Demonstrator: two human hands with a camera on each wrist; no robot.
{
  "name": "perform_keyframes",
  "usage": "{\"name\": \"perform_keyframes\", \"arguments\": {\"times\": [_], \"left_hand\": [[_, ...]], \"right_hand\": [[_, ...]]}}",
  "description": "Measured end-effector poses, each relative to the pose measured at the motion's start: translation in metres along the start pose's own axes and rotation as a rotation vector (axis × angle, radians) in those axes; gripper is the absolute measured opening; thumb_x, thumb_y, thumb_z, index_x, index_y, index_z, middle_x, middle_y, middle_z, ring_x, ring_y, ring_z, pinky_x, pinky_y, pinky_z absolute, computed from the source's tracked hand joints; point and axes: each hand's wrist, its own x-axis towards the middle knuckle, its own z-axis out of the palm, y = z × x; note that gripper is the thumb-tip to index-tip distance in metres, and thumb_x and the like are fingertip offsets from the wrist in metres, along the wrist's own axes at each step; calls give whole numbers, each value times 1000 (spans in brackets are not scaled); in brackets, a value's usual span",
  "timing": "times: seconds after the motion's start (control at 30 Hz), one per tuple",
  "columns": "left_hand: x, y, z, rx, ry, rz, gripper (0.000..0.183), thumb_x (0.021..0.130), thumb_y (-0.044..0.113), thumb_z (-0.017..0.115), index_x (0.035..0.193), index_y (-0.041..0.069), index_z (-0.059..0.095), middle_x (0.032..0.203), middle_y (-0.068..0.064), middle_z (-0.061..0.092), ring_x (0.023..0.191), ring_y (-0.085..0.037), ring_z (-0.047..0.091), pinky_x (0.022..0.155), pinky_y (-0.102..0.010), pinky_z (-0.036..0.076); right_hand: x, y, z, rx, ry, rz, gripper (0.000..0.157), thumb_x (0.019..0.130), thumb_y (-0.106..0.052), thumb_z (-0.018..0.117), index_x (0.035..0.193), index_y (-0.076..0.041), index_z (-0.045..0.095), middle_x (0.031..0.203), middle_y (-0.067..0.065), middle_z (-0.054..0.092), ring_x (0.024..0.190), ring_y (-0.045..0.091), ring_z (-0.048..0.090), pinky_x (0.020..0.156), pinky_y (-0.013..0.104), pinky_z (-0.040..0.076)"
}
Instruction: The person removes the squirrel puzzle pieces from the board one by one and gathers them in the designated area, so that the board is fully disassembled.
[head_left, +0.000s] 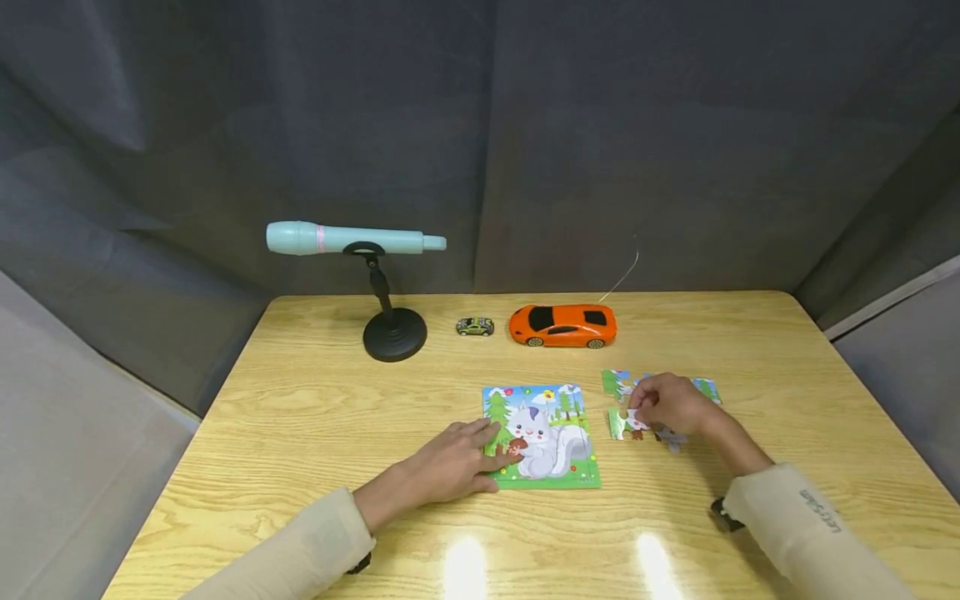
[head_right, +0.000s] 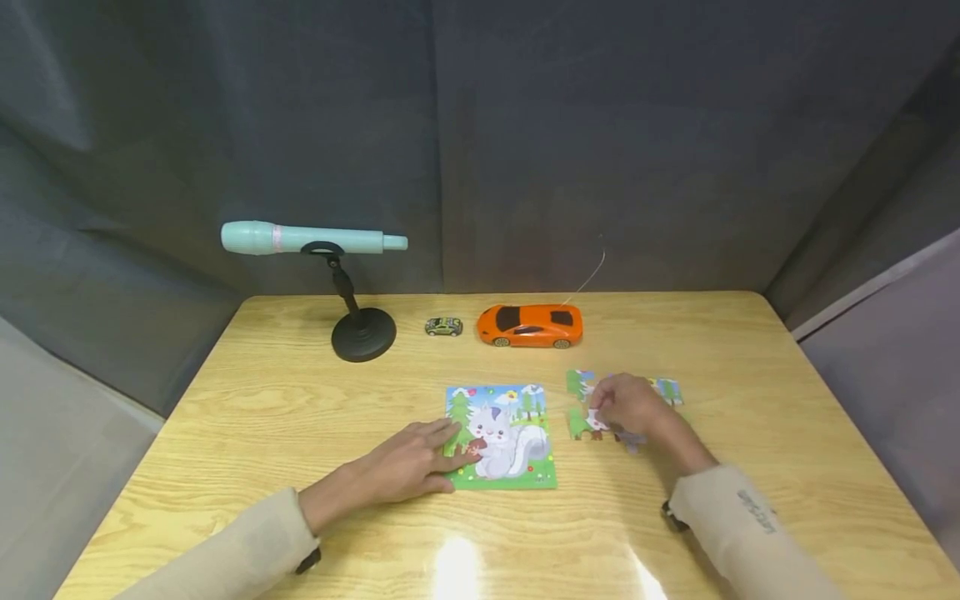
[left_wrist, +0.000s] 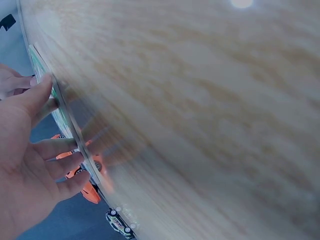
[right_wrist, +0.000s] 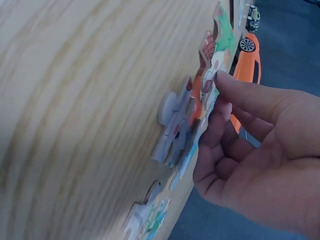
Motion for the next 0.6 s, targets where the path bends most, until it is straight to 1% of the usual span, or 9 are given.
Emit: {"name": "perform_keyframes", "arguments": {"times": [0.2,0.4,0.5,0.6], "left_hand": [[2,1,0,14,2,9,50,92,47,53,140,33,47,146,-16,44,135,-34,42,103,-44,43],[2,2,0,-16,-4,-3,50,92,46,54,140,32,47,150,-12,39,136,-34,40,105,-45,41],[2,2,-1,-33,3,-6,50,91,45,56,139,31,49,151,-11,38,138,-33,38,106,-46,39],[2,2,-2,-34,15,-3,50,90,45,58,138,30,50,150,-11,39,138,-31,37,107,-46,38]], "right_hand": [[0,2,3,-57,27,-2,5,87,0,60,90,0,64,73,5,58,62,15,50,56,27,43],[-1,-1,1,-107,51,-26,5,88,-4,62,92,-3,65,76,5,59,66,14,47,56,25,40],[-2,-5,0,-108,54,-40,6,88,-3,61,93,-3,65,78,5,60,67,14,47,56,23,40],[-4,-10,1,-96,52,-48,7,89,-4,60,94,-3,65,80,6,62,68,15,51,58,23,42]]}}
